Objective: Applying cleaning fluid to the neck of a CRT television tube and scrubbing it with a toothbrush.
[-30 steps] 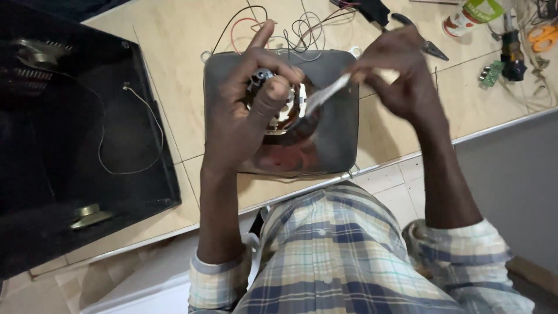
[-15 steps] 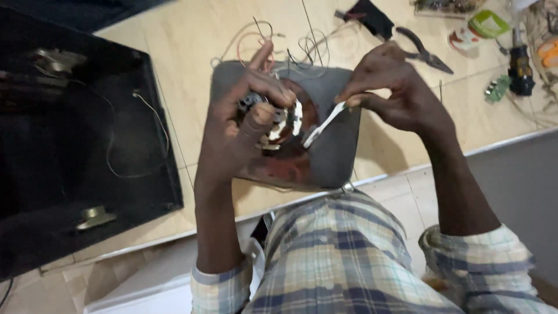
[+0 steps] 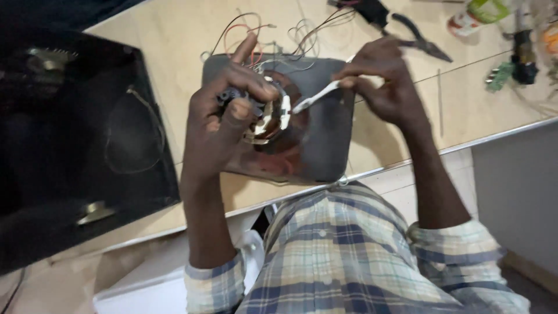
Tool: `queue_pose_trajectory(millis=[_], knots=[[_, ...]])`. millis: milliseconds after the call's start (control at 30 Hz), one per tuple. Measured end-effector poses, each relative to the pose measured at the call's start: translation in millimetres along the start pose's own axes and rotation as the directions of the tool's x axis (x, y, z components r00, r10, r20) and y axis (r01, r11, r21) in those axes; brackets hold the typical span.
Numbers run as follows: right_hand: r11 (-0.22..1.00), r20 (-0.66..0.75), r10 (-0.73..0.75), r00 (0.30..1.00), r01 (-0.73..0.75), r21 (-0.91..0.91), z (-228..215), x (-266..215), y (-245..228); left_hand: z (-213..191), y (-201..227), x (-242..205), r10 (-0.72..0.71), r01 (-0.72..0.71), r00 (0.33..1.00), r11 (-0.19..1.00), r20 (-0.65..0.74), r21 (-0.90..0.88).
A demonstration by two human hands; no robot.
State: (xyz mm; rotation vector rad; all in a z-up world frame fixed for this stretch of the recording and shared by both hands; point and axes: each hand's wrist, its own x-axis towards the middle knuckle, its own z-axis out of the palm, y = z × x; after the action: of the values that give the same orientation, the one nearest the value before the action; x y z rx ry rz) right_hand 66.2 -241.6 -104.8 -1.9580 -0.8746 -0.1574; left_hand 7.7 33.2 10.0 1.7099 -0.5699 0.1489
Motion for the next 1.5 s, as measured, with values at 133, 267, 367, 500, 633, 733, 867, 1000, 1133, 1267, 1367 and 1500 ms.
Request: queue_pose_trajectory(millis=[133,267,367,500,633,733,867,1000,1133,1267,1367,1500], knots=[[0.996,0.072,0.037,0.997,-0.030,-0.089,-10.3,1.9,-15.1,-1.0,0.3,-6.7,-0.010,0.010,1.000,1.000,-0.015,-0.030],[0.983,0.000,-0.156,0.988,0.155,-0.096,-23.9,11.0,27.4,-1.6,-0.1,-4.9,-0.001,0.001,1.000,1.000,-0.004,-0.022],[0.945,0.004,-0.320,0.948,0.319,-0.070,-22.7,29.7,28.7,-7.6,-5.4,1.9,0.045,-0.045,0.998,0.999,0.044,-0.013],[0.979,0.131,-0.204,0.970,0.199,0.050,-3.7,34.9,18.9,-12.3,-6.1,-1.9,-0.009,0.018,0.994,0.996,0.112,-0.085],[0.967,0.084,-0.252,0.964,0.247,0.059,-12.2,59.6,25.4,-19.2,-10.0,0.8,0.000,0.022,0.987,0.990,0.163,-0.138],[0.967,0.187,-0.239,0.953,0.216,0.135,-7.3,52.2,10.3,-19.5,-13.8,0.6,0.002,0.035,0.979,0.984,0.206,-0.175],[0.971,0.116,-0.226,0.967,0.214,0.106,-3.5,41.9,9.8,-14.9,-12.6,0.6,0.018,0.010,0.988,0.985,0.154,-0.174],[0.977,0.066,-0.178,0.982,0.169,0.126,-5.7,45.8,0.4,-8.2,-15.5,-4.0,-0.023,0.042,0.995,0.980,0.099,-0.194],[0.978,0.167,-0.176,0.970,0.153,0.143,-10.7,47.4,14.2,0.2,-14.1,0.2,0.036,-0.039,0.999,0.990,-0.022,-0.135],[0.967,0.168,-0.193,0.967,0.158,0.201,-11.7,61.4,2.2,7.4,-12.5,-0.8,0.039,-0.050,0.996,0.988,-0.077,-0.145],[0.880,0.195,-0.379,0.905,0.287,0.379,-16.7,73.5,-0.9,10.1,-14.7,-1.0,0.015,-0.026,0.996,0.994,-0.092,-0.109],[0.904,0.197,-0.329,0.924,0.247,0.348,-9.1,72.4,1.9,14.1,-11.3,-2.2,0.025,-0.031,0.990,0.999,-0.138,-0.038]])
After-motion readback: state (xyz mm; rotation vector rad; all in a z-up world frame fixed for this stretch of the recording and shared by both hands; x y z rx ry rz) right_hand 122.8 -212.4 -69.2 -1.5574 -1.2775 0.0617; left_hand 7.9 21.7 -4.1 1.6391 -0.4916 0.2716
